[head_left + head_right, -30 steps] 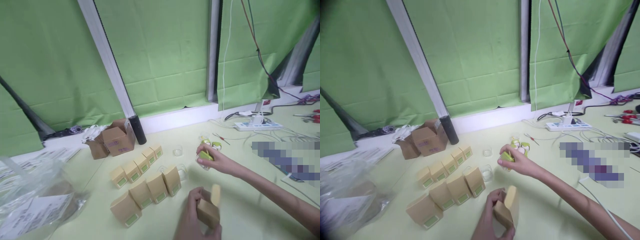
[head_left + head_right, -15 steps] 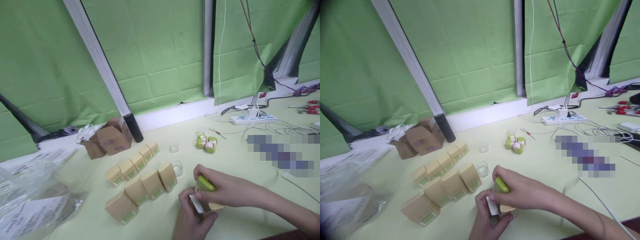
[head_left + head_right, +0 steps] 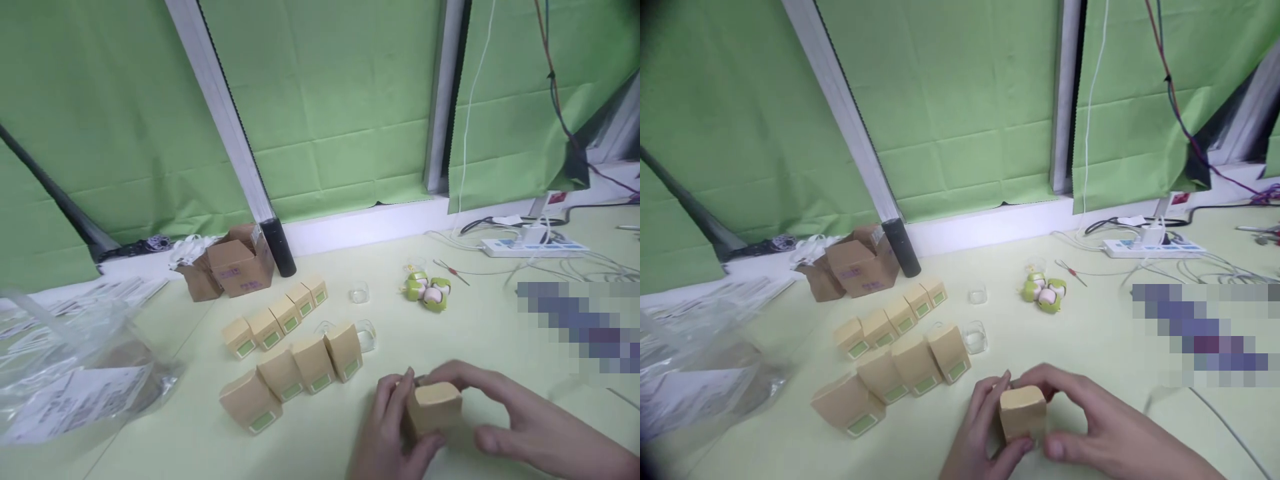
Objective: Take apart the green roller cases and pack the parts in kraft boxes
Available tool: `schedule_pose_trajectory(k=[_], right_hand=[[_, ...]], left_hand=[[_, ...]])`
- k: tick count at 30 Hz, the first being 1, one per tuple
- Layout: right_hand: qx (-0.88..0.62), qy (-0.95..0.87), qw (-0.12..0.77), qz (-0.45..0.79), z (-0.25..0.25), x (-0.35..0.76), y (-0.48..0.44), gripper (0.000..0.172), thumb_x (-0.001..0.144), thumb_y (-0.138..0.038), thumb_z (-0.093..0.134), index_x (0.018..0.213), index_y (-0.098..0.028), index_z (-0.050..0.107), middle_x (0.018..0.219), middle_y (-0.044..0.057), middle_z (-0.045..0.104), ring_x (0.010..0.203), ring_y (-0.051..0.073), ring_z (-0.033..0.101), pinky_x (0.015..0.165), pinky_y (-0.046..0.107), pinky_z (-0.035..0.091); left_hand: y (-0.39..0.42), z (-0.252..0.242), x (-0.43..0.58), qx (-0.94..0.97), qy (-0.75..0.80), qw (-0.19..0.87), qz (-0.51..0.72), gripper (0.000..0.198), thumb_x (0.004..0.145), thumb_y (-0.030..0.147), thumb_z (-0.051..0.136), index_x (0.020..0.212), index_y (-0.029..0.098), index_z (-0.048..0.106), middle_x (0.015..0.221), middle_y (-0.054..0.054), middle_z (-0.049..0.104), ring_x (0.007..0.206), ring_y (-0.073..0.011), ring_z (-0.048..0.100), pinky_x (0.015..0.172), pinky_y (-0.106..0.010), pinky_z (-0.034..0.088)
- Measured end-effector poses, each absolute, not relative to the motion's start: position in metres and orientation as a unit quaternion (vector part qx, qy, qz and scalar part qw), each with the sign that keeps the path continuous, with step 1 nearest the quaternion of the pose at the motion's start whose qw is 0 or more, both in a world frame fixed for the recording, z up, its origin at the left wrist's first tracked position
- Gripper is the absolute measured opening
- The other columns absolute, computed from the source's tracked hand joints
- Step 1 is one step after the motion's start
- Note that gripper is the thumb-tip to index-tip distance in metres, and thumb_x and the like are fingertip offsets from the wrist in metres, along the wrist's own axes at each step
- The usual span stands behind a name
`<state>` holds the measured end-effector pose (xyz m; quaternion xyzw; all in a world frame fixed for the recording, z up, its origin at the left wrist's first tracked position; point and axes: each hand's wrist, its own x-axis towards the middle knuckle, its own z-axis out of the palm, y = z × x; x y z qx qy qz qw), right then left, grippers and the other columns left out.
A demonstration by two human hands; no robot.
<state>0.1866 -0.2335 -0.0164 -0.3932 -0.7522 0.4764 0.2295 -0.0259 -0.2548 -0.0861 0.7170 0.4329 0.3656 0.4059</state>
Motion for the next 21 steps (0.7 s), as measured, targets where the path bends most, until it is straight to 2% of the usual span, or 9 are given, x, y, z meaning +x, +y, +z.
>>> schedule_pose_trajectory(k=[3, 5, 9, 13, 17, 21], right_hand=[[-0.424, -0.723, 0.263, 0.478, -0.038, 0.181, -0.237, 0.047, 0.081, -0.048, 0.059, 0.125, -0.032, 0.053, 0.129, 0.005, 0.055, 0.121, 0.029, 0.047, 0.102, 0.039, 0.038], [-0.447, -0.701, 0.319, 0.455, -0.048, 0.169, -0.235, 0.04, 0.085, -0.05, 0.052, 0.12, -0.031, 0.057, 0.122, 0.007, 0.058, 0.118, 0.028, 0.049, 0.1, 0.039, 0.04], [-0.431, -0.678, 0.381, 0.458, -0.056, 0.145, -0.229, 0.034, 0.085, -0.052, 0.05, 0.098, -0.026, 0.067, 0.108, 0.008, 0.062, 0.11, 0.027, 0.054, 0.097, 0.039, 0.042], [-0.418, -0.643, 0.379, 0.517, -0.057, 0.139, -0.228, 0.036, 0.085, -0.054, 0.048, 0.097, -0.025, 0.065, 0.099, 0.007, 0.065, 0.097, 0.026, 0.06, 0.084, 0.037, 0.049], [-0.413, -0.647, 0.389, 0.509, -0.057, 0.141, -0.229, 0.034, 0.086, -0.053, 0.049, 0.095, -0.024, 0.066, 0.099, 0.007, 0.065, 0.099, 0.026, 0.059, 0.088, 0.036, 0.046], [-0.436, -0.637, 0.39, 0.502, -0.06, 0.136, -0.228, 0.037, 0.083, -0.056, 0.05, 0.087, -0.023, 0.067, 0.095, 0.007, 0.067, 0.094, 0.026, 0.061, 0.083, 0.034, 0.048]], left_hand=[[-0.258, -0.091, -0.024, 0.665, 0.458, 0.444, 0.387, 0.08, 0.071, 0.021, 0.066, 0.139, 0.019, 0.023, 0.132, -0.013, 0.046, 0.123, -0.0269, 0.046, 0.106, -0.041, 0.034], [-0.26, -0.092, -0.024, 0.621, 0.488, 0.465, 0.401, 0.085, 0.067, 0.02, 0.068, 0.136, 0.016, 0.019, 0.136, -0.015, 0.045, 0.124, -0.0269, 0.045, 0.107, -0.042, 0.032], [-0.261, -0.088, -0.023, 0.586, 0.521, 0.485, 0.387, 0.08, 0.064, 0.02, 0.069, 0.13, 0.015, 0.025, 0.135, -0.017, 0.046, 0.126, -0.0274, 0.043, 0.107, -0.042, 0.031], [-0.261, -0.081, -0.024, 0.57, 0.531, 0.508, 0.366, 0.079, 0.061, 0.019, 0.07, 0.13, 0.016, 0.031, 0.132, -0.015, 0.05, 0.126, -0.0281, 0.043, 0.106, -0.042, 0.032], [-0.261, -0.079, -0.023, 0.568, 0.529, 0.512, 0.367, 0.078, 0.061, 0.019, 0.071, 0.13, 0.015, 0.035, 0.133, -0.014, 0.049, 0.125, -0.0282, 0.043, 0.106, -0.043, 0.032], [-0.262, -0.079, -0.025, 0.568, 0.526, 0.516, 0.368, 0.079, 0.061, 0.02, 0.072, 0.131, 0.015, 0.036, 0.133, -0.013, 0.05, 0.125, -0.0282, 0.043, 0.106, -0.042, 0.032]])
